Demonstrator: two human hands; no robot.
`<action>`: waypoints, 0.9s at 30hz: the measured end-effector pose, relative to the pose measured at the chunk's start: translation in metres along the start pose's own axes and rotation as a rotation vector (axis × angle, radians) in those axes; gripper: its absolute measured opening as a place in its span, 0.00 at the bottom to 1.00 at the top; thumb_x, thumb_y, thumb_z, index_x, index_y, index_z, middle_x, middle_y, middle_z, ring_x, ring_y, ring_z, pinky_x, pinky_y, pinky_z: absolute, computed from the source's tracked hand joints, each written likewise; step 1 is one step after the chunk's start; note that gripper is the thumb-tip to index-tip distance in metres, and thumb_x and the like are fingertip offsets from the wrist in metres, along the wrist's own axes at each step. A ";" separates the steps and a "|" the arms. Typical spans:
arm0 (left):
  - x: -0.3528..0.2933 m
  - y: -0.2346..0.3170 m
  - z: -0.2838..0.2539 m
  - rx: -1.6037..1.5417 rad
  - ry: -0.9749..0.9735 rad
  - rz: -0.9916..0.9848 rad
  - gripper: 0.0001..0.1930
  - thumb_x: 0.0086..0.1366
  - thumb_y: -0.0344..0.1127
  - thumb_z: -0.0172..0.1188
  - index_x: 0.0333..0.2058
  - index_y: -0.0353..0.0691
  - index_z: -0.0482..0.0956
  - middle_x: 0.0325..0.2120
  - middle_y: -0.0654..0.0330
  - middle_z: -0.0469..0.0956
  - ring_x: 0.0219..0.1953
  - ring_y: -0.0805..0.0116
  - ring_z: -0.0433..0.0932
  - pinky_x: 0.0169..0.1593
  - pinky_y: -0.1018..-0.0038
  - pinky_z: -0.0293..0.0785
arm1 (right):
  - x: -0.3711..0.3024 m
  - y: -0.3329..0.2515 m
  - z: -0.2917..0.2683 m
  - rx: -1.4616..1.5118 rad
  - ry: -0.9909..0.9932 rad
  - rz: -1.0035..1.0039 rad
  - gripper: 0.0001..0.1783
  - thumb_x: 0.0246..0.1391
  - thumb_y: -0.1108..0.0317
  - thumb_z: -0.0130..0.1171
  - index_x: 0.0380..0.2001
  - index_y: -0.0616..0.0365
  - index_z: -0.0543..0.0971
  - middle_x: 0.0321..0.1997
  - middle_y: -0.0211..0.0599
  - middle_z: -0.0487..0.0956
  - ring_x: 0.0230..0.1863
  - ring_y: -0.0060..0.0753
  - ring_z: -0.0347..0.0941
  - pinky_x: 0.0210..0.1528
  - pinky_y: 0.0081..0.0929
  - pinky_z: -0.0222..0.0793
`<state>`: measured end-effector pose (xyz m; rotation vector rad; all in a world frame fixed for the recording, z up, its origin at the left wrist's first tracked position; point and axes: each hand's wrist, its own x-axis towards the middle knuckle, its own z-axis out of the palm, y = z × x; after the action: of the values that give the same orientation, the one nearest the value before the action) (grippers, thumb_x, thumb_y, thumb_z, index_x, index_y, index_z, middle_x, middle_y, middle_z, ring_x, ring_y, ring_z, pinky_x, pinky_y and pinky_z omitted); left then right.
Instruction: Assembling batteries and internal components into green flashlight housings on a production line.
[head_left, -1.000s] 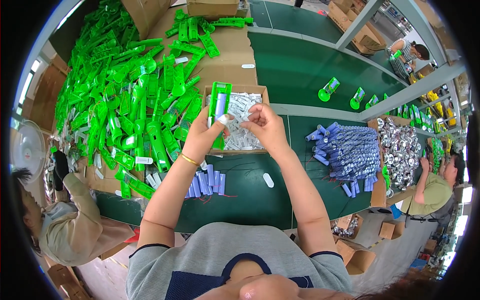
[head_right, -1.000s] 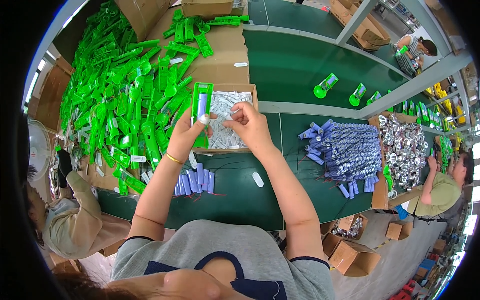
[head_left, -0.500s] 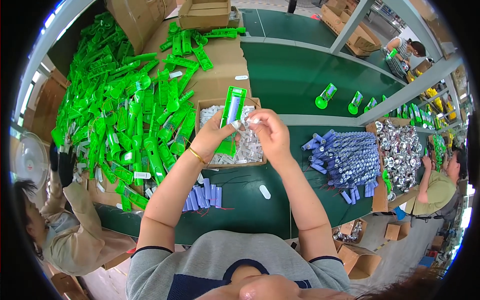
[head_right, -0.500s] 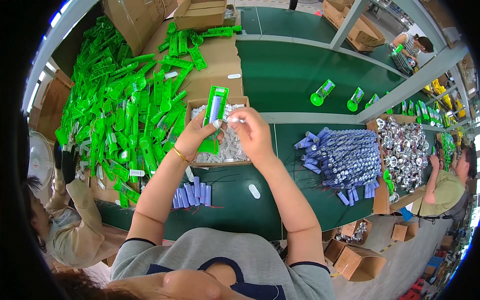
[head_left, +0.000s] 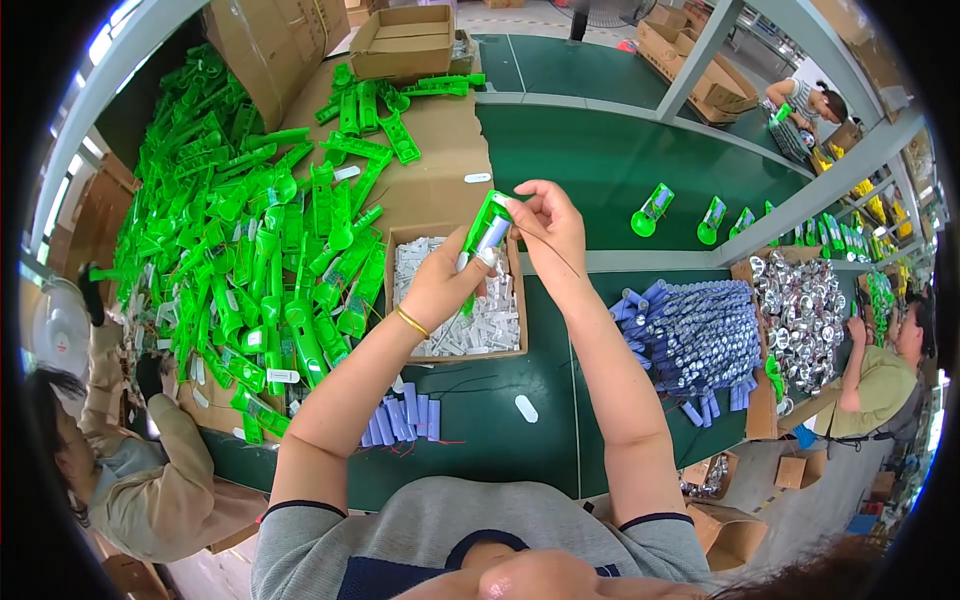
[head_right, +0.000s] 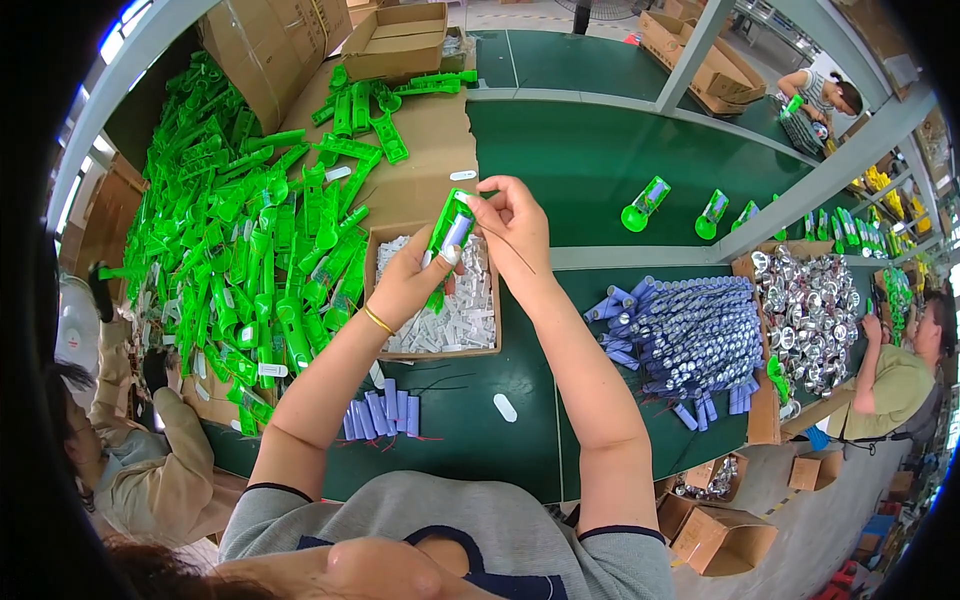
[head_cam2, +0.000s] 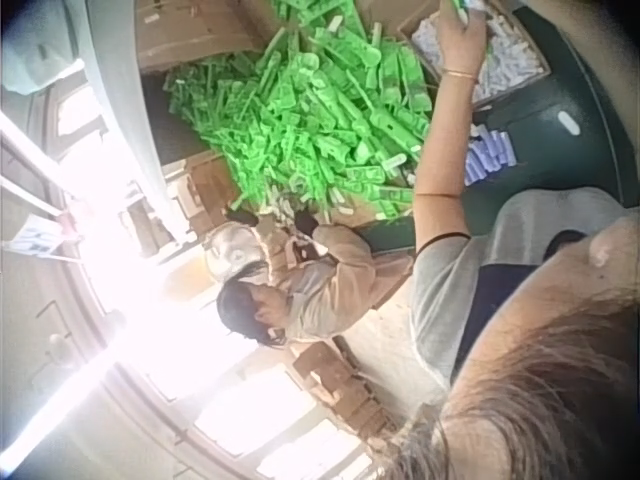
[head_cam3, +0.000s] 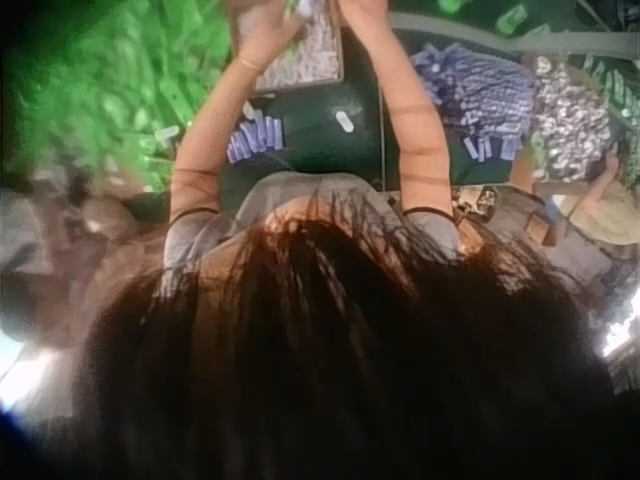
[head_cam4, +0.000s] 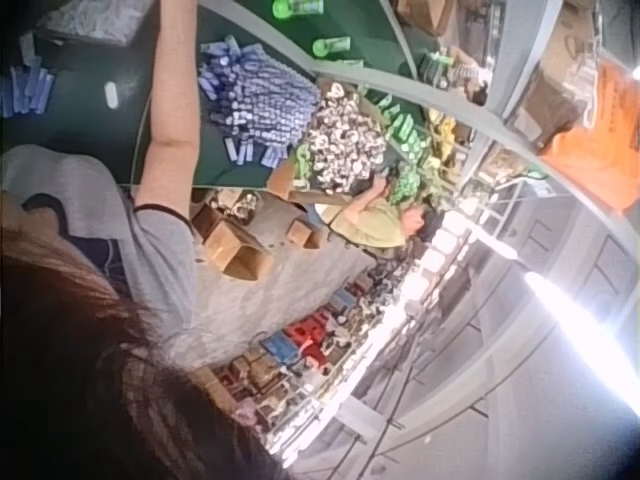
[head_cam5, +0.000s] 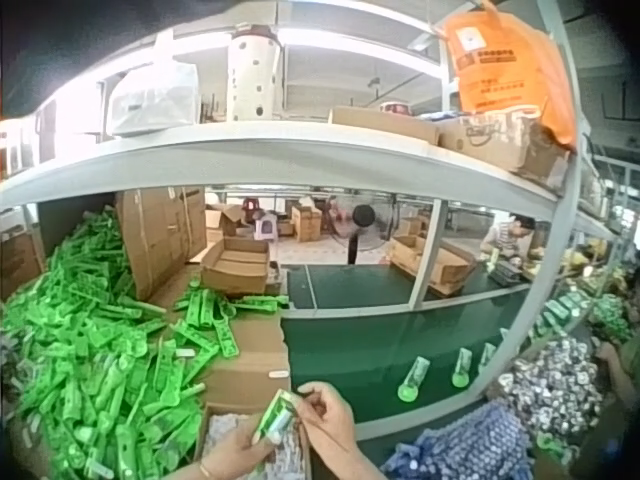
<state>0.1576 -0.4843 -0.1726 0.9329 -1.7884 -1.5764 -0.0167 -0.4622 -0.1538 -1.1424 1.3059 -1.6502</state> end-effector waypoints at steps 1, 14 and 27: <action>0.002 0.003 0.000 0.001 0.007 -0.002 0.21 0.67 0.32 0.54 0.58 0.37 0.67 0.29 0.57 0.82 0.24 0.72 0.80 0.29 0.74 0.77 | 0.002 0.003 0.000 0.003 -0.007 0.001 0.11 0.57 0.71 0.65 0.42 0.58 0.76 0.25 0.35 0.76 0.26 0.20 0.72 0.29 0.25 0.70; 0.062 -0.006 -0.023 -0.017 -0.133 0.102 0.29 0.67 0.47 0.60 0.61 0.36 0.67 0.43 0.54 0.80 0.44 0.68 0.79 0.50 0.70 0.75 | 0.096 0.034 -0.072 -0.404 -0.082 0.023 0.13 0.64 0.65 0.54 0.47 0.57 0.82 0.30 0.23 0.78 0.27 0.14 0.69 0.26 0.18 0.68; -0.056 -0.045 -0.266 1.473 0.580 -0.497 0.30 0.53 0.47 0.69 0.53 0.43 0.75 0.49 0.55 0.79 0.56 0.49 0.71 0.56 0.56 0.71 | 0.164 0.155 -0.282 -1.476 0.447 -0.079 0.18 0.58 0.64 0.60 0.50 0.56 0.78 0.44 0.45 0.80 0.45 0.44 0.76 0.49 0.37 0.75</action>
<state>0.4085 -0.5985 -0.1786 2.2625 -2.1493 0.2079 -0.3350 -0.5543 -0.2973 -1.5793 2.9800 -0.7851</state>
